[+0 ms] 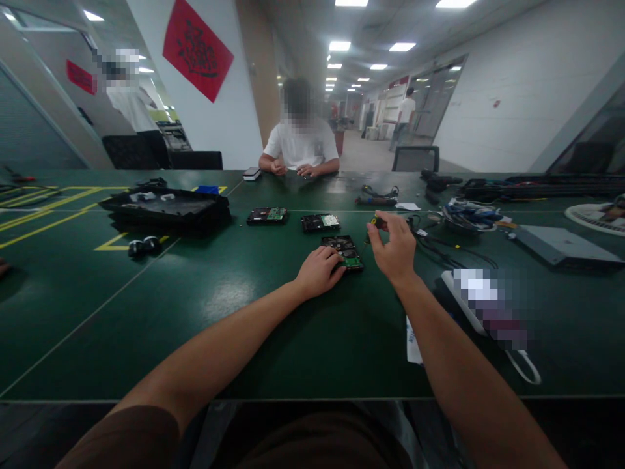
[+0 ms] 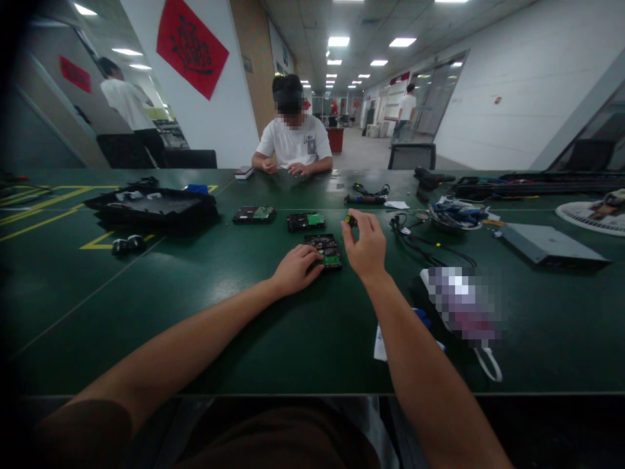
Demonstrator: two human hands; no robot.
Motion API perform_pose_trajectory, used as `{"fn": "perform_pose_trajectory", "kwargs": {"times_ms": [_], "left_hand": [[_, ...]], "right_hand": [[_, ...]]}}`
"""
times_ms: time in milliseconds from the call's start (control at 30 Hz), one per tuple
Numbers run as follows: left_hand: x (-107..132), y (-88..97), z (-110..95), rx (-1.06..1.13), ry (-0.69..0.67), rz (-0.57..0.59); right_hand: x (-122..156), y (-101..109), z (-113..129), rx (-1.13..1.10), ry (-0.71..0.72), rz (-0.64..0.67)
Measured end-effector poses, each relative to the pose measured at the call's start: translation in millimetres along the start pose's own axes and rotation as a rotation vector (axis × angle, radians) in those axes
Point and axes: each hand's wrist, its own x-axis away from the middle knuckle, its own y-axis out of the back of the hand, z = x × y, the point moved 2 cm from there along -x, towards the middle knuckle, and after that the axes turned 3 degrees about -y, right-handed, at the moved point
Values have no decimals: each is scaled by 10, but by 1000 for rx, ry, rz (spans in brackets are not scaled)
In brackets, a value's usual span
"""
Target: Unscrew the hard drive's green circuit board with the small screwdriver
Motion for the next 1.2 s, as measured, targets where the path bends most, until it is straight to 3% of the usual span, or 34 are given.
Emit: {"fn": "perform_pose_trajectory", "kwargs": {"times_ms": [233, 467, 633, 833, 1200], "left_hand": [[2, -1, 2, -5, -6, -14], [-3, -9, 0, -8, -3, -3], [-1, -2, 4, -6, -7, -8], [-3, -8, 5, -3, -8, -7], [-6, -7, 8, -6, -5, -4]], "right_hand": [[9, -7, -23, 12, -45, -53], [1, -3, 7, 21, 21, -15], [16, -17, -33, -9, -49, -47], [5, -7, -11, -11, 2, -8], [25, -36, -63, 4, -35, -22]]}}
